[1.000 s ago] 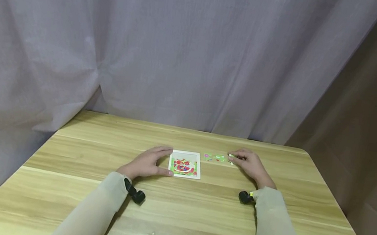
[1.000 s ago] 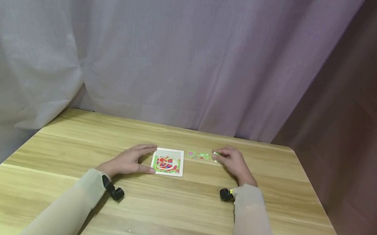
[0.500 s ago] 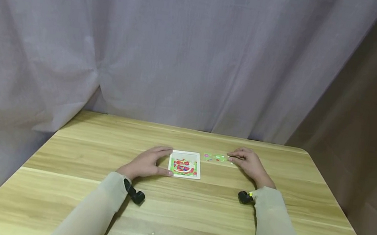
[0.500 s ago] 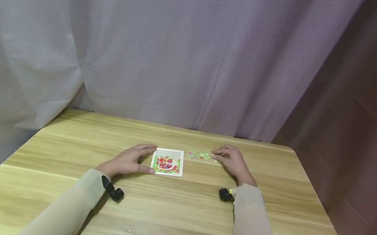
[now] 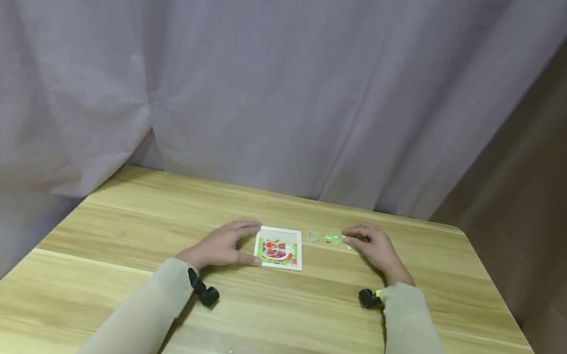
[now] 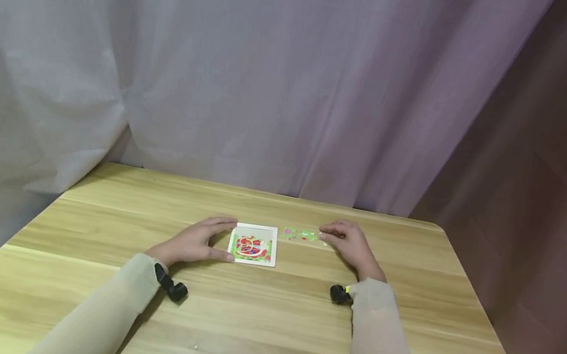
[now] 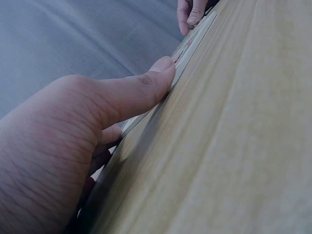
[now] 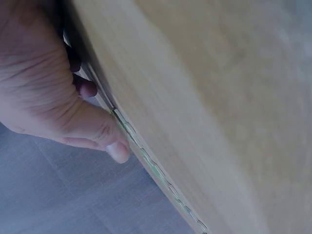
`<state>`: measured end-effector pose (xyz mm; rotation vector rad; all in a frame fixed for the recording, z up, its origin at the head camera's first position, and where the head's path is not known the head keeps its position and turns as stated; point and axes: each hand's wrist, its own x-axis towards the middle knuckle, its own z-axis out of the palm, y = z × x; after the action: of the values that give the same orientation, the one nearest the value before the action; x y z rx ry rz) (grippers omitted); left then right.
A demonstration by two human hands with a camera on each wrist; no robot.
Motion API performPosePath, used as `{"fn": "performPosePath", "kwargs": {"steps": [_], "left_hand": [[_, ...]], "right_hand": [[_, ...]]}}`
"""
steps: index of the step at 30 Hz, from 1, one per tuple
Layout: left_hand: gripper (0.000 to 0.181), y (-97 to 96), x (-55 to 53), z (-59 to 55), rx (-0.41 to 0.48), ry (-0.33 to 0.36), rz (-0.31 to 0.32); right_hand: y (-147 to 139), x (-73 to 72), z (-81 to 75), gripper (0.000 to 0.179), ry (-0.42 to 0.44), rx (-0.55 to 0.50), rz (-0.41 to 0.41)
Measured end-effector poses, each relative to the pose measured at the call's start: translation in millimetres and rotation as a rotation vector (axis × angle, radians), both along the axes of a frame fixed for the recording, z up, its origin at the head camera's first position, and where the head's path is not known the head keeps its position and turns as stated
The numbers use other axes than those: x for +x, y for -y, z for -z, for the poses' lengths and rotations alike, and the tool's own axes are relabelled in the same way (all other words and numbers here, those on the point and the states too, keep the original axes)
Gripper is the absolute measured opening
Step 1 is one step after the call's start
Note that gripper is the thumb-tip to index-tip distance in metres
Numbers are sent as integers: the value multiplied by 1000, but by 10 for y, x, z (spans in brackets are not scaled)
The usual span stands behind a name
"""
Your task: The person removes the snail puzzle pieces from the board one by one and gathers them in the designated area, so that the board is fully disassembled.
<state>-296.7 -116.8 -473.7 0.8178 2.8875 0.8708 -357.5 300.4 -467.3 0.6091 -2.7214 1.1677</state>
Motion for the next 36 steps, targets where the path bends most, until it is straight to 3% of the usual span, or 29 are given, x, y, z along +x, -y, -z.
{"fn": "performPosePath", "kwargs": {"steps": [3, 7, 11, 16, 19, 22, 26, 36], "left_hand": [[100, -5, 4, -2, -3, -6, 3], [98, 2, 19, -5, -10, -1, 4], [98, 14, 20, -16, -17, 4, 0], [97, 18, 0, -36, -11, -17, 1], [98, 17, -1, -33, -8, -8, 8], [98, 23, 10, -28, -3, 2, 15], [96, 41, 31, -25, 6, -2, 10], [96, 33, 25, 4, 17, 1, -5]], "right_hand": [[26, 28, -31, 25, -44, -19, 43], [231, 54, -60, 20, -188, -70, 82], [732, 105, -85, 14, -274, -96, 2], [1400, 216, -85, 23, -251, 45, -231], [1645, 280, -59, 31, -211, 161, -312], [1774, 311, -35, 34, -164, 226, -317], [1846, 316, -20, 31, -119, 234, -303], [1858, 309, -20, 20, -124, 240, -310]]}}
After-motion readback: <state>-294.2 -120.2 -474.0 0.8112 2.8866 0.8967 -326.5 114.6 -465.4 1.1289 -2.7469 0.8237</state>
